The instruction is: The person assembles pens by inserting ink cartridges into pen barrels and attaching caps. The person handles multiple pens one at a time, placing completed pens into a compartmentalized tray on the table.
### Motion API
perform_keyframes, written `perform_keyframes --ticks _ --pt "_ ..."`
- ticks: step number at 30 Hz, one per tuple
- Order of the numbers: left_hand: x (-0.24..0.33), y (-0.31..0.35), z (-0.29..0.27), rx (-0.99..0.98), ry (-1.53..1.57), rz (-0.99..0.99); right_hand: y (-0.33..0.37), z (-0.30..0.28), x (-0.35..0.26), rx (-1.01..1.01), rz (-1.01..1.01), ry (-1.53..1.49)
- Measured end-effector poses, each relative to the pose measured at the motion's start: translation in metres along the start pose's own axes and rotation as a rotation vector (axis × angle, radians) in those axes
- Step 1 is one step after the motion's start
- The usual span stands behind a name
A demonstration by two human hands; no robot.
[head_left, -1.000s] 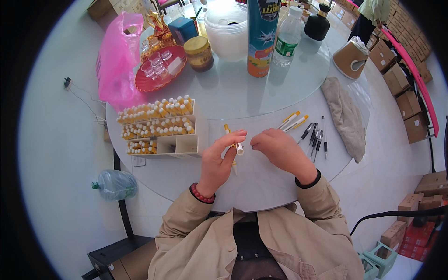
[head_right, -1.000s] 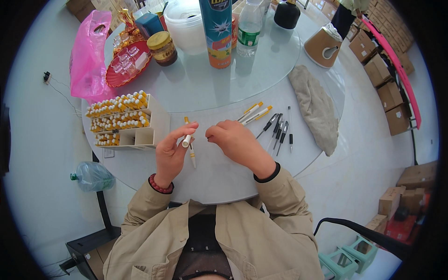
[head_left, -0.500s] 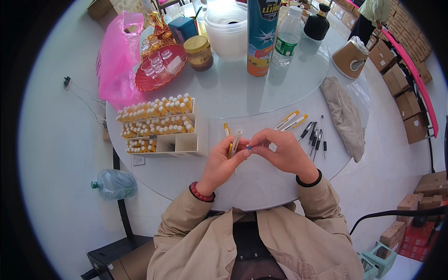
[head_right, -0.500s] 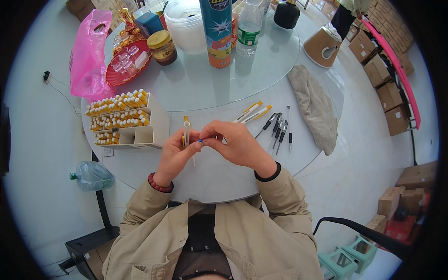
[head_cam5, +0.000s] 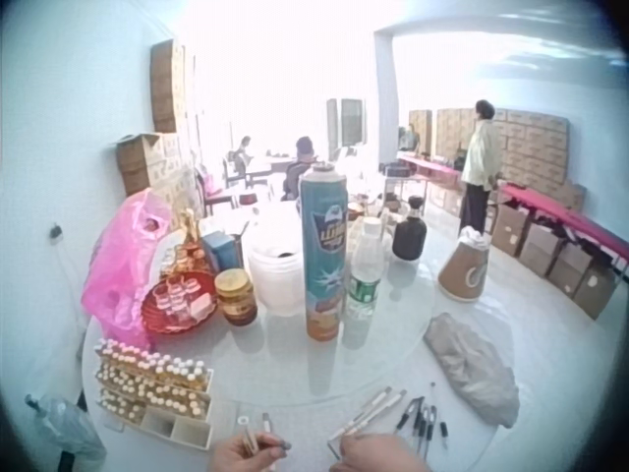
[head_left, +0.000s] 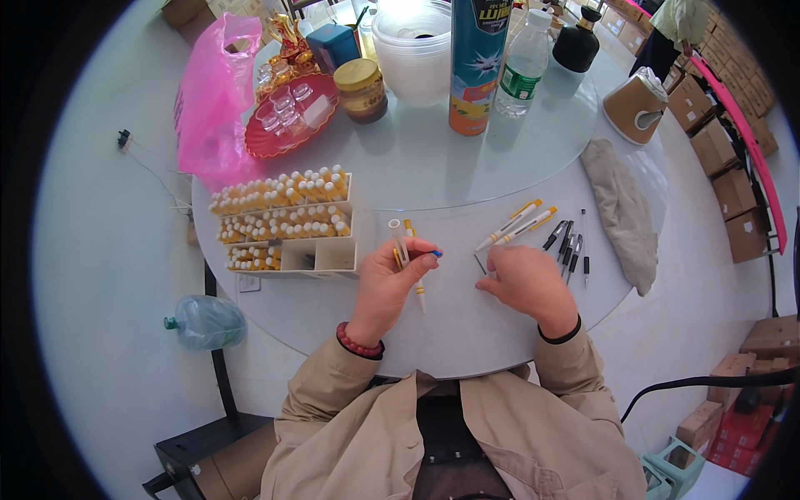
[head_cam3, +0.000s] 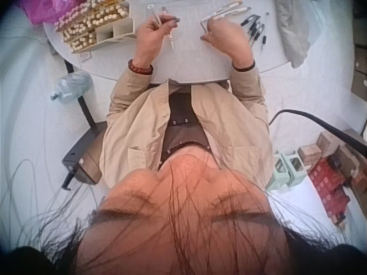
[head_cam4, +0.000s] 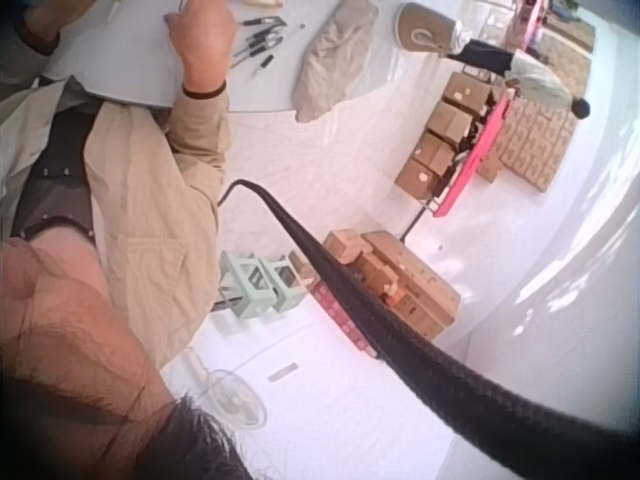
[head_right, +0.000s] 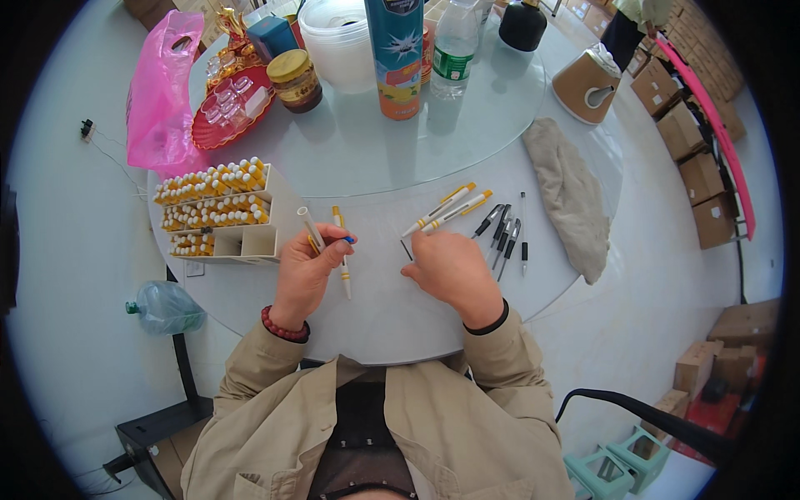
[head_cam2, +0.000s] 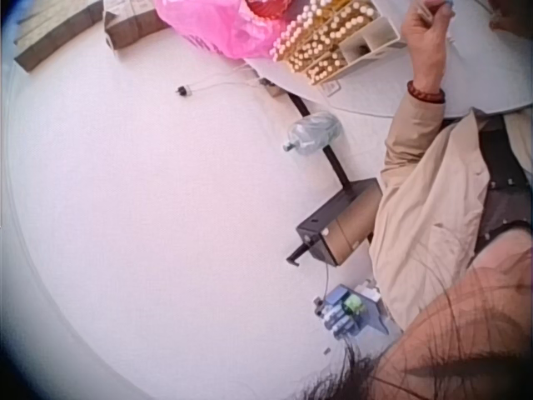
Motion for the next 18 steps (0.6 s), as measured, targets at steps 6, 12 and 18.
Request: perform_keyframes --ticks 6,12,18 --pt "-0.003 -0.001 -0.001 0.014 0.077 -0.015 -0.005 -0.001 0.000 0.086 -0.062 -0.161" --pt "-0.004 -0.002 -0.006 -0.019 0.301 -0.128 -0.002 -0.018 -0.007 0.120 -0.104 -0.828" --pt "-0.006 -0.003 -0.009 -0.023 0.452 -0.248 -0.002 -0.023 -0.012 0.106 -0.163 -0.796"
Point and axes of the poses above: each hand's wrist, its own y-axis away from the middle knuckle, its own z-axis out of the palm, x = y × z, the point moved 1 cm from there along -y, towards the middle knuckle, and after that the axes turned 7 degrees about z, right-handed, at the moved point
